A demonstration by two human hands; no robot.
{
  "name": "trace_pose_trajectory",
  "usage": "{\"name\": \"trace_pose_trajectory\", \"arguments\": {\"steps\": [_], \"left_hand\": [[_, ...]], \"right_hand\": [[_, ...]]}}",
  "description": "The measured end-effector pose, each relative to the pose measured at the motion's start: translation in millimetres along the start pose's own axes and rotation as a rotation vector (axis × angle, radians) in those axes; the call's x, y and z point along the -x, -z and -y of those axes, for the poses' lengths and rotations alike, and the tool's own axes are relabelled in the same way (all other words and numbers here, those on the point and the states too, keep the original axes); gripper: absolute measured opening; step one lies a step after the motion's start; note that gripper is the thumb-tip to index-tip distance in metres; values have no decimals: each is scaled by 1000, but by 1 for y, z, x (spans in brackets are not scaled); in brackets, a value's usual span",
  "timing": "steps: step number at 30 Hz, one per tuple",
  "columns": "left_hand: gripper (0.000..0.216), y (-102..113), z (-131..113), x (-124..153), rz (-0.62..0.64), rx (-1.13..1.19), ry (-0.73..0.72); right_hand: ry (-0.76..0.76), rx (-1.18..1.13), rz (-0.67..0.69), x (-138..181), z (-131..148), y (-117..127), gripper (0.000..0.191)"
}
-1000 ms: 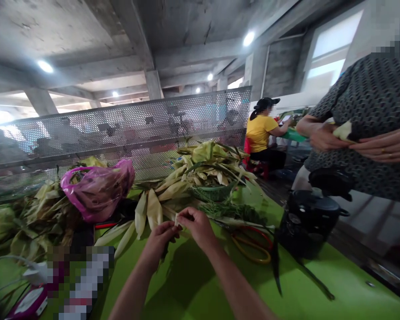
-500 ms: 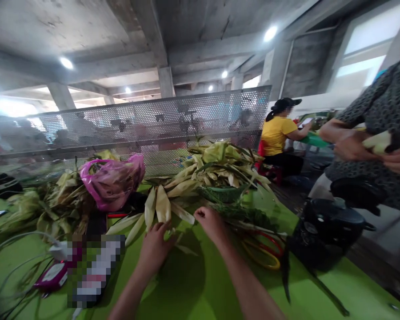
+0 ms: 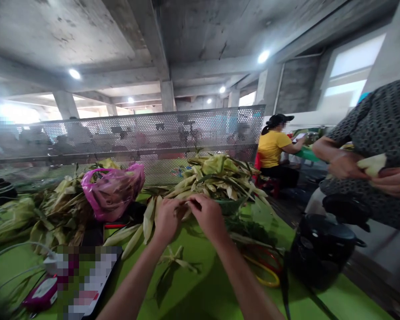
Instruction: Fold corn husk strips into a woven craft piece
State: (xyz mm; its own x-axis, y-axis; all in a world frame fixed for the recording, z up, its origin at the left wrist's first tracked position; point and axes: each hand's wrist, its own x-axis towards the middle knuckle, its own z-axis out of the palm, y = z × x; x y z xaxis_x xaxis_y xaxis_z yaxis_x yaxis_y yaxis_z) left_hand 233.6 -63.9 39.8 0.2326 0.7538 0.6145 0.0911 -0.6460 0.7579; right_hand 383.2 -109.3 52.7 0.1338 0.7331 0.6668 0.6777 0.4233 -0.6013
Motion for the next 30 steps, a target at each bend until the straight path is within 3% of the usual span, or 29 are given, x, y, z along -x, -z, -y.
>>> {"name": "trace_pose_trajectory", "arguments": {"steps": [3, 6, 9, 13, 30], "left_hand": [[12, -8, -1, -9, -104, 189, 173], [7, -11, 10, -6, -114, 363, 291], [9, -13, 28, 2, -127, 408, 327], [12, -15, 41, 11, -124, 314, 338], [11, -16, 43, 24, 67, 18, 190]], "right_hand": [[-120, -382, -15, -6, 3, -5, 32], [-270, -528, -25, -1, -7, -19, 35], [-355, -510, -2, 10, -18, -34, 33], [-355, -403, 58, 20, -23, -39, 29], [-214, 80, 40, 27, -11, -38, 19]]}}
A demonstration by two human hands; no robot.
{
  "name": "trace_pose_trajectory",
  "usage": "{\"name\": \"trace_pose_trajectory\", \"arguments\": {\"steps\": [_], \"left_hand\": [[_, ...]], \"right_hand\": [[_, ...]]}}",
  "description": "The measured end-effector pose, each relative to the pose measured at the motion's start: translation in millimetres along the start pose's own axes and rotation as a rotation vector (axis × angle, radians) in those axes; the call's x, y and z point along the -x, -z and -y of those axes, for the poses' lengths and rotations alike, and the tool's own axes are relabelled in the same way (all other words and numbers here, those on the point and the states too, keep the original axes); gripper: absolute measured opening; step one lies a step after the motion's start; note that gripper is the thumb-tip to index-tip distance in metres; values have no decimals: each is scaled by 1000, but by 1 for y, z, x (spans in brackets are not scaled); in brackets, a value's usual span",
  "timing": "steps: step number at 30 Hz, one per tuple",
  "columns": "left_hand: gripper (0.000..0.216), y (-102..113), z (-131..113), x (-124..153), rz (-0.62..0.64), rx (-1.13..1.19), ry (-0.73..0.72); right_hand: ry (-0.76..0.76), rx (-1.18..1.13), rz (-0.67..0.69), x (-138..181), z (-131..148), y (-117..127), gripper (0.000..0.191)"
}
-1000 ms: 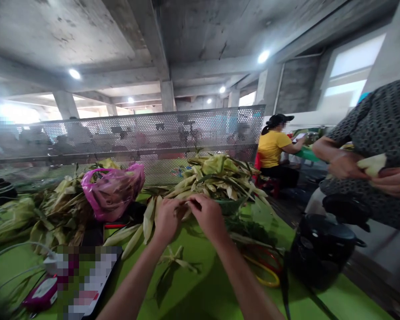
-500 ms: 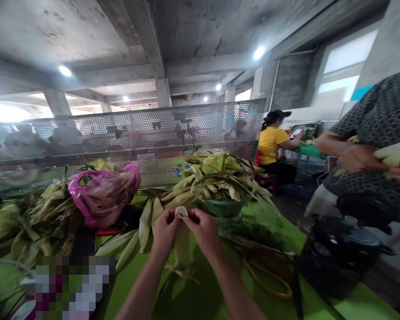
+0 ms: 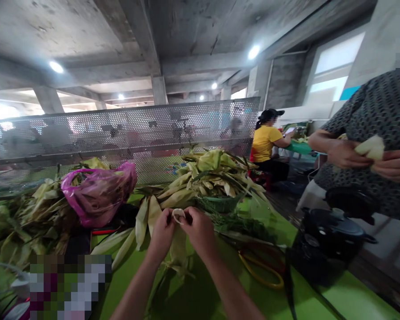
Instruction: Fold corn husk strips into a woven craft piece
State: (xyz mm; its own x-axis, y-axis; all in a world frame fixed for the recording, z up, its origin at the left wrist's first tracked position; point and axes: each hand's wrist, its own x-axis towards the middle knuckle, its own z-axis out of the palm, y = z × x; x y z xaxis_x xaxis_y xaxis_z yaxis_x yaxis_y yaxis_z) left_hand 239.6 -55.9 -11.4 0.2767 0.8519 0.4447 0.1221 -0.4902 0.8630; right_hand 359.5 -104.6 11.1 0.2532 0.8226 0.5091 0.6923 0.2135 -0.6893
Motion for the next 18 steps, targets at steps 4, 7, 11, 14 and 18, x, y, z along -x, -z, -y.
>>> {"name": "trace_pose_trajectory", "arguments": {"steps": [4, 7, 11, 14, 18], "left_hand": [[8, 1, -15, 2, 34, 76, -19], [12, 22, -24, -4, -120, 211, 13], [19, 69, -18, -13, -561, 188, 25], [20, 92, -4, -16, -709, -163, 15], [22, 102, 20, -16, -737, -617, -2]], "right_hand": [[-79, -54, -115, -6, -17, 1, 15], [-191, -107, -214, -16, -42, 11, 19], [-281, -216, -338, -24, -68, 29, 26], [-302, -307, -445, -24, -75, 37, 30], [-320, -429, -601, -24, -82, 48, 34]]}}
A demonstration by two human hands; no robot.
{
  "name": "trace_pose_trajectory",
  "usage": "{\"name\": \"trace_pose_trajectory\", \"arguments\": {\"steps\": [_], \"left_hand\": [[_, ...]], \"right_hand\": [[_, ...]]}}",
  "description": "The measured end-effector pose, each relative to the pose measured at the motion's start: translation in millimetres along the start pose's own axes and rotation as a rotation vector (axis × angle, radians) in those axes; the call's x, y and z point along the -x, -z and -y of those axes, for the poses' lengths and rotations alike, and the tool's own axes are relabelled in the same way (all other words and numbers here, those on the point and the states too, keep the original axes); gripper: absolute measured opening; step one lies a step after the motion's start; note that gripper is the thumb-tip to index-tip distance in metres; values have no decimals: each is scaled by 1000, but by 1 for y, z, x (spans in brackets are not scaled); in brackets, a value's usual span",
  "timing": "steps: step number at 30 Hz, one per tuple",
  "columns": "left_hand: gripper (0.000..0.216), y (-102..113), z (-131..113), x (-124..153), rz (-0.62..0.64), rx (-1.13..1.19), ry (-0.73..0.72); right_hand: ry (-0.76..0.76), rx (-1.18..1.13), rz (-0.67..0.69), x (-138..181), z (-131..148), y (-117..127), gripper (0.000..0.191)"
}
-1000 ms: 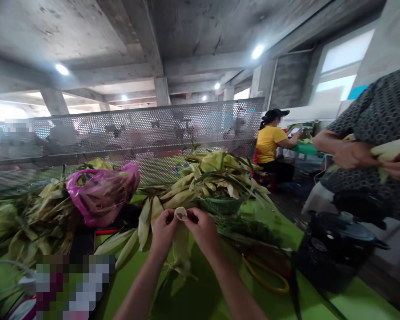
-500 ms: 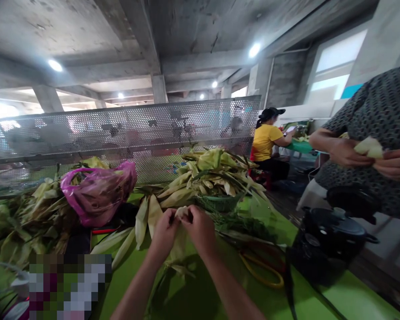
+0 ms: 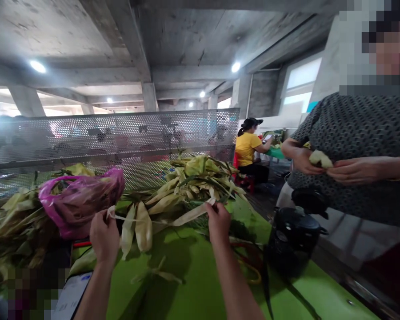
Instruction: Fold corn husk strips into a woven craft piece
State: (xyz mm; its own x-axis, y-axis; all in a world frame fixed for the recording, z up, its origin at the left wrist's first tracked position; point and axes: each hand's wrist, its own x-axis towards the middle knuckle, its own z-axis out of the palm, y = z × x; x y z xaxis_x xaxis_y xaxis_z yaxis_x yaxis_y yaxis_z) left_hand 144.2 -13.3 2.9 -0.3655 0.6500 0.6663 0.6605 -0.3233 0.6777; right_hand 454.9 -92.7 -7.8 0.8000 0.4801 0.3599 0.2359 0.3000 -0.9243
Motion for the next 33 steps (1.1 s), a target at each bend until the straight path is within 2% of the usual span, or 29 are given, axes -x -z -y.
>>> {"name": "trace_pose_trajectory", "arguments": {"steps": [2, 4, 6, 8, 9, 11, 13, 15, 17, 18, 21, 24, 26, 28, 33], "left_hand": [[25, -5, 10, 2, 57, -143, -28], [27, -9, 16, 4, 171, -281, -28], [36, -9, 13, 6, 296, -382, -43], [56, -7, -1, 10, 335, -390, -85], [64, -6, -12, 13, 313, -339, -112], [60, -4, -39, 22, 318, -95, -184], [44, -7, -63, 37, 517, 252, -252], [33, -14, -80, 55, 767, 521, -189], [26, -22, -86, 70, 974, 599, -93], [23, -25, -86, 75, 1007, 587, -49], [22, -29, -80, 79, 992, 519, 31], [24, -25, -76, 73, 995, 490, 59], [24, -22, -76, 70, 998, 466, 57], [24, -21, -77, 70, 993, 437, 42], [23, -26, -73, 76, 993, 410, 33]], "right_hand": [[-14, -72, -56, -6, 3, 8, 36], [-27, -131, -83, -11, 7, 14, 37], [-43, -172, -50, -11, 13, 16, 38], [-62, -198, 38, -3, 18, 12, 39], [-72, -207, 89, 3, 21, 7, 38], [-90, -208, 216, 21, 27, -4, 35], [-97, -180, 372, 40, 34, -15, 29], [-72, -127, 498, 57, 41, -20, 27], [-13, -47, 581, 67, 48, -15, 31], [25, 9, 615, 68, 50, -8, 34], [135, 324, 645, 58, 47, 35, 40], [193, 909, 566, 41, 30, 92, 38], [240, 1209, 653, 35, 17, 119, 40], [296, 1329, 730, 35, 8, 129, 52], [247, 1402, 761, 38, 16, 118, 60]]}}
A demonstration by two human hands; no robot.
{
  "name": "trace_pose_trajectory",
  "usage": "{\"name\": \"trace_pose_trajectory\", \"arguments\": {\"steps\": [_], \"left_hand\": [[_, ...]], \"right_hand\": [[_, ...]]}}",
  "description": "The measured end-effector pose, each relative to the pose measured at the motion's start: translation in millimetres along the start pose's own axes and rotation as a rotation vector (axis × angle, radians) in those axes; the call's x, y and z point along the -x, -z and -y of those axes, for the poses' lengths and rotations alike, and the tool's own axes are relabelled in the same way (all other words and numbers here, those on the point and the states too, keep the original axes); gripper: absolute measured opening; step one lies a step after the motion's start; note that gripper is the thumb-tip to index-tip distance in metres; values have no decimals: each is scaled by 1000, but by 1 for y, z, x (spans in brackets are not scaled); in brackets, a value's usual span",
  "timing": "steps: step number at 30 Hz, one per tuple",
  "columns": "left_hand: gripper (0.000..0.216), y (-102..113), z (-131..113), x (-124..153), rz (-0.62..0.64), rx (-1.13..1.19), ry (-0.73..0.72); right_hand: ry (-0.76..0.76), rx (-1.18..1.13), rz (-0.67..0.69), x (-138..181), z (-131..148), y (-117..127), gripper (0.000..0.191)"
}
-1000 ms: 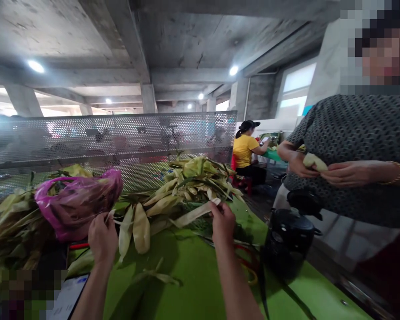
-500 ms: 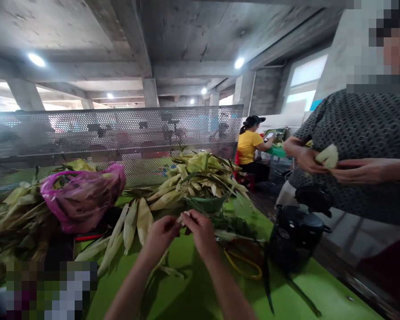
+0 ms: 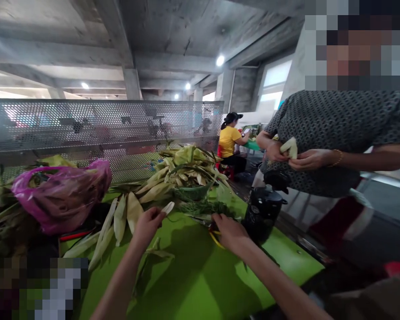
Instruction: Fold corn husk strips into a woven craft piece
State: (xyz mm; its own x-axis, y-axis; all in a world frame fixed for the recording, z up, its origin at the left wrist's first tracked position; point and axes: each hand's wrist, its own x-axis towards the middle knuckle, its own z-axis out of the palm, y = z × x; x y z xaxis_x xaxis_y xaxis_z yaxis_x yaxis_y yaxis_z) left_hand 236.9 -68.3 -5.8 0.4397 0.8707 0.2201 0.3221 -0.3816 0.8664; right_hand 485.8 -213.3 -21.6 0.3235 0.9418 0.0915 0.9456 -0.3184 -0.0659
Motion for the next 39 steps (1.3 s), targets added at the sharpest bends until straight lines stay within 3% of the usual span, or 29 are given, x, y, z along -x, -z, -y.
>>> {"name": "trace_pose_trajectory", "arguments": {"steps": [3, 6, 9, 11, 19, 26, 32, 35, 39], "left_hand": [[23, 0, 6, -2, 9, 35, 28], [23, 0, 8, -4, 23, 64, 45], [23, -2, 7, -4, 30, 91, 51], [23, -3, 6, -3, 34, 107, 54], [22, -6, 3, -2, 42, 133, 56], [23, -13, 0, 1, 107, 155, 18], [22, -9, 3, 1, 127, 135, 12], [20, -2, 3, 0, 131, 57, -3], [16, 9, 0, 2, 77, -18, -42]], "right_hand": [[-4, -201, -31, 2, -3, 10, 67], [31, -572, -12, 9, -7, 17, 53], [19, -864, 70, 18, 4, 24, 45], [18, -918, 80, 23, 16, 28, 48], [101, -851, 142, 26, 41, 29, 46], [140, -1028, 94, 29, 66, 37, 37], [90, -1102, 66, 20, 61, 20, 24], [90, -962, -29, 17, 44, 0, 27], [36, -515, -64, 18, 19, -17, 37]]}}
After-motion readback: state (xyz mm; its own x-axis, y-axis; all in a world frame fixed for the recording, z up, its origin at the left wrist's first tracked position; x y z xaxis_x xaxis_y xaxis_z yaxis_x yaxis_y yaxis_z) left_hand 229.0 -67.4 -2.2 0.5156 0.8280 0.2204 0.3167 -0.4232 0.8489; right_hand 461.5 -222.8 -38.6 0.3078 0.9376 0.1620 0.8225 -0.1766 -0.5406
